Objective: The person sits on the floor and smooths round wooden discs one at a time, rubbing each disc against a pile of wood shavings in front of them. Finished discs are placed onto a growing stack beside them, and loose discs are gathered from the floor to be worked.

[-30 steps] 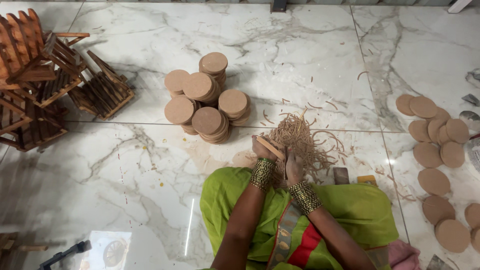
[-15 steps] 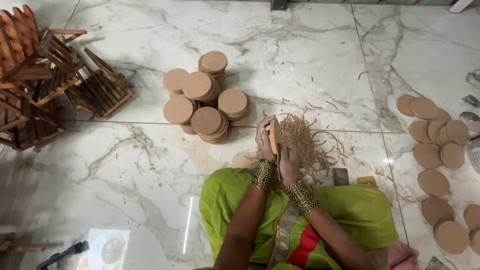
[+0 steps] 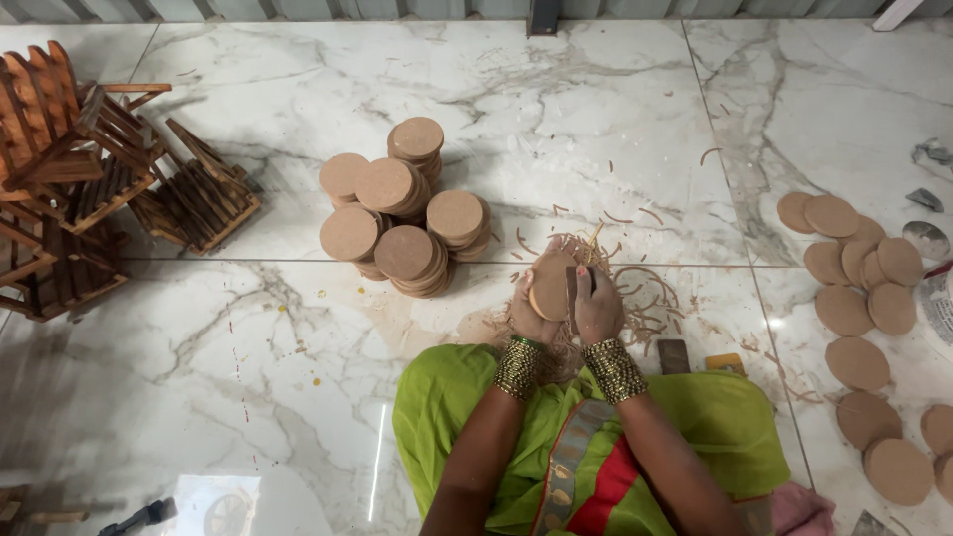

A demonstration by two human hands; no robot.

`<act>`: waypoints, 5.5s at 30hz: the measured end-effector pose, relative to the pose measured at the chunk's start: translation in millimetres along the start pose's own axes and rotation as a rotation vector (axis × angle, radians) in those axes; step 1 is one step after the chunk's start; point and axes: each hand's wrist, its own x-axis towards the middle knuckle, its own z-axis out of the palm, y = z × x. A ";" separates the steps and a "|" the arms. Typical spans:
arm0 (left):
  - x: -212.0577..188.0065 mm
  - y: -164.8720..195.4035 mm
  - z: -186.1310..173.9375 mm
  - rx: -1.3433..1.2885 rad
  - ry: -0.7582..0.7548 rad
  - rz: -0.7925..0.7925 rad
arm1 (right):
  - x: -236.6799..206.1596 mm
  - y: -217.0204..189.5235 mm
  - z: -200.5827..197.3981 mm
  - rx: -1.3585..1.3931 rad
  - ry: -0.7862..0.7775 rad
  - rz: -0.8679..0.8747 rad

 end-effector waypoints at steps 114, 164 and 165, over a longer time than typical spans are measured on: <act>73.7 123.9 -8.7 2.720 0.317 0.284 | -136.6 288.8 -217.5 -0.269 0.207 1.099; -4.4 -18.7 -5.0 1.401 0.045 -0.133 | 22.5 112.6 -122.3 1.064 0.173 0.079; -5.0 -22.1 -4.8 1.238 0.012 -0.116 | 15.3 93.2 -103.0 1.108 0.101 0.003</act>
